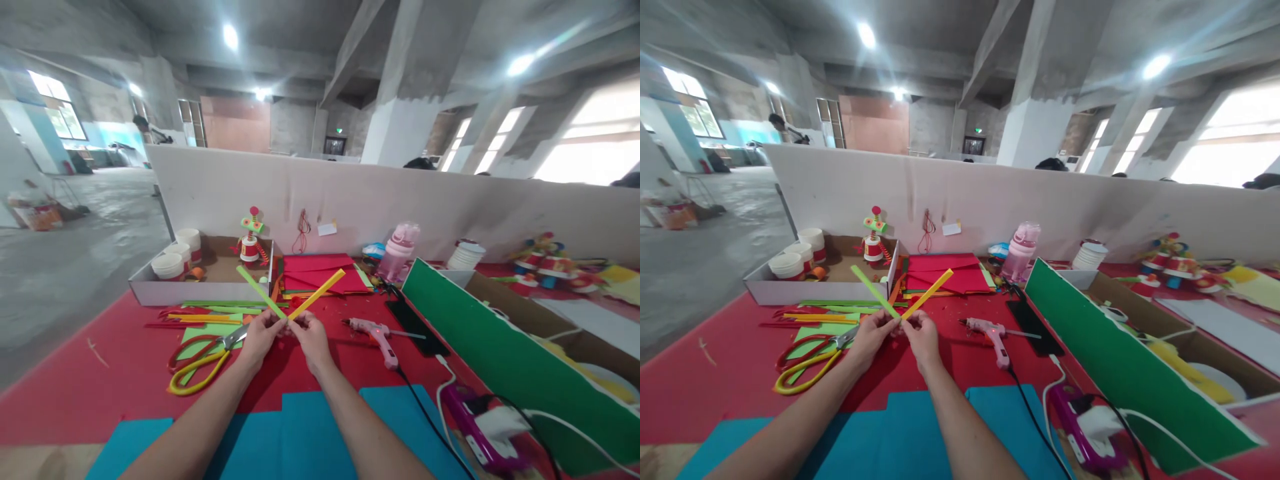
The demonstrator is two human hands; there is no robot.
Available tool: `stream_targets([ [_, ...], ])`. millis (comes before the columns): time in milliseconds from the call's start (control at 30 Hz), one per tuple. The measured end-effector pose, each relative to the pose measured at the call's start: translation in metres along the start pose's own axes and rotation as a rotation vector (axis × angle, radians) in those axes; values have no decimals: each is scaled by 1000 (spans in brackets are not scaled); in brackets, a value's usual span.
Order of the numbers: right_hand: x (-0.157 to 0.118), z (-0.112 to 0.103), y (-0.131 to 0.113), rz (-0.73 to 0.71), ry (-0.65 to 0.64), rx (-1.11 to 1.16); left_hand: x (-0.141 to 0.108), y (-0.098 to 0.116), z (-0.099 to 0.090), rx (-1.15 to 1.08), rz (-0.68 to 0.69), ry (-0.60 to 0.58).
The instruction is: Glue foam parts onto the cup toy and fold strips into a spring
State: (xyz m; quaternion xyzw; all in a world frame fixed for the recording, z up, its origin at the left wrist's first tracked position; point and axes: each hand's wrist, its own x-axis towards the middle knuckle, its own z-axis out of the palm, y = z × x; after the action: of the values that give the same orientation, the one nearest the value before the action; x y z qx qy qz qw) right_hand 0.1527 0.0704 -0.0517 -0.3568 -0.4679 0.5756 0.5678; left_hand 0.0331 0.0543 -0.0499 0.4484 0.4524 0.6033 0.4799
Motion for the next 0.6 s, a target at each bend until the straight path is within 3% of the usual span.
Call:
stream_targets([
  [133, 0, -1, 0, -26, 8, -11, -2, 3, 2, 4, -8, -23],
  [600, -1, 1, 2, 124, 17, 101, 1, -4, -1, 31, -1, -35],
])
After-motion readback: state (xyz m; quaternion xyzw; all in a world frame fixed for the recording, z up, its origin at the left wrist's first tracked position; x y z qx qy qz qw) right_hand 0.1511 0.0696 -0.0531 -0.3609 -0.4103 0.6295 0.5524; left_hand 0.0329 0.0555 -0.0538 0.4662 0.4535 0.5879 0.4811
